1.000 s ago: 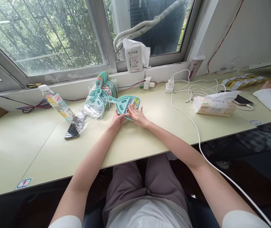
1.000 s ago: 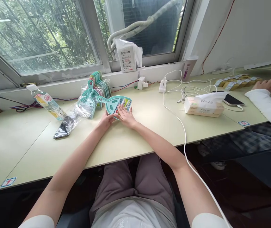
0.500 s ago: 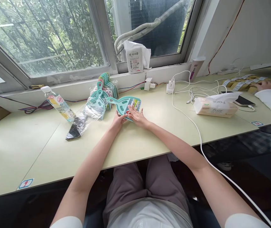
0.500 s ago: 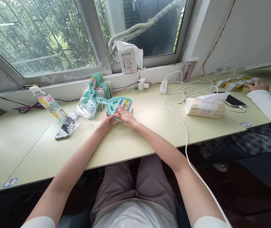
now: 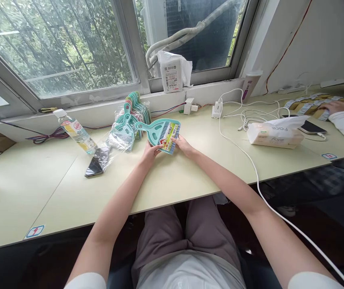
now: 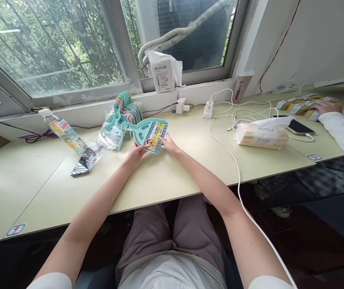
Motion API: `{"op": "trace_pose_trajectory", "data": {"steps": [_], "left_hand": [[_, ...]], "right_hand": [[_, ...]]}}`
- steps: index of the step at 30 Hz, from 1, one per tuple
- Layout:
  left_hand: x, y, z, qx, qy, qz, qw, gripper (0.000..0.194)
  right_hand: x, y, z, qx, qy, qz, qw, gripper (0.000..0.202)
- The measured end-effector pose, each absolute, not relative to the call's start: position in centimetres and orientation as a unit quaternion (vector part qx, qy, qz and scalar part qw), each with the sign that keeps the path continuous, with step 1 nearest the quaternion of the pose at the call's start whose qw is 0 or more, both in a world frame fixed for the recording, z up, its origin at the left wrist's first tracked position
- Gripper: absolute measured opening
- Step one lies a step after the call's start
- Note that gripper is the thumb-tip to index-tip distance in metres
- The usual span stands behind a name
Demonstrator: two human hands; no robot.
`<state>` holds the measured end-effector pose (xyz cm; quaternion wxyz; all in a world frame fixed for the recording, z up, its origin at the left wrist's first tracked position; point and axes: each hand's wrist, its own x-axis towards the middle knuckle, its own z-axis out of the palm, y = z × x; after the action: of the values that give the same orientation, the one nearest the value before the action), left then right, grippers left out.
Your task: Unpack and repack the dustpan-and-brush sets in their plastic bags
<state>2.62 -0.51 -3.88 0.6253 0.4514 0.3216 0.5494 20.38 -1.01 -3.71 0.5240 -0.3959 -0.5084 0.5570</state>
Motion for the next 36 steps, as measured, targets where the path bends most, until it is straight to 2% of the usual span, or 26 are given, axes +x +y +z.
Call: {"op": "trace_pose_trajectory", "data": {"steps": [3,5,16,20,23,27,30,33,36], "left_hand": [[2.5,-0.7,-3.6,0.463,0.321,0.533,0.631,0.061],[2.6,-0.9,-3.5,0.472,0.322,0.523,0.633,0.062],[2.3,-0.6,-3.9,0.497,0.358,0.498,0.614,0.058],[2.0,-0.2,-3.7,0.512,0.4,0.492,0.579,0.041],[1.3,0.1,-2.8,0.547,0.491,0.505,0.453,0.036],[-1.2,-0.1,-0.9,0.615,0.627,0.463,0.119,0.036],[-3.3,-0.4,0.2,0.602,0.696,0.387,-0.056,0.042],[-4.6,-0.4,0.4,0.578,0.732,0.336,-0.126,0.061],[-5.3,0.1,-0.6,0.575,0.746,0.322,-0.097,0.071]], "right_hand": [[20.1,-1.4,-3.5,-0.417,-0.448,0.589,0.527,0.027],[20.1,-1.5,-3.3,-0.432,-0.431,0.586,0.533,0.017],[20.3,-1.8,-2.6,-0.445,-0.422,0.582,0.533,0.01],[20.3,-2.0,-2.3,-0.442,-0.41,0.576,0.552,0.01],[20.4,-1.9,-2.4,-0.439,-0.401,0.571,0.566,0.012],[20.7,-1.5,-2.9,-0.438,-0.4,0.562,0.577,0.012],[20.8,-1.2,-3.4,-0.437,-0.404,0.561,0.576,0.013],[20.9,-1.0,-3.7,-0.434,-0.414,0.56,0.572,0.015],[20.9,-1.0,-3.9,-0.436,-0.419,0.558,0.568,0.015]]}}
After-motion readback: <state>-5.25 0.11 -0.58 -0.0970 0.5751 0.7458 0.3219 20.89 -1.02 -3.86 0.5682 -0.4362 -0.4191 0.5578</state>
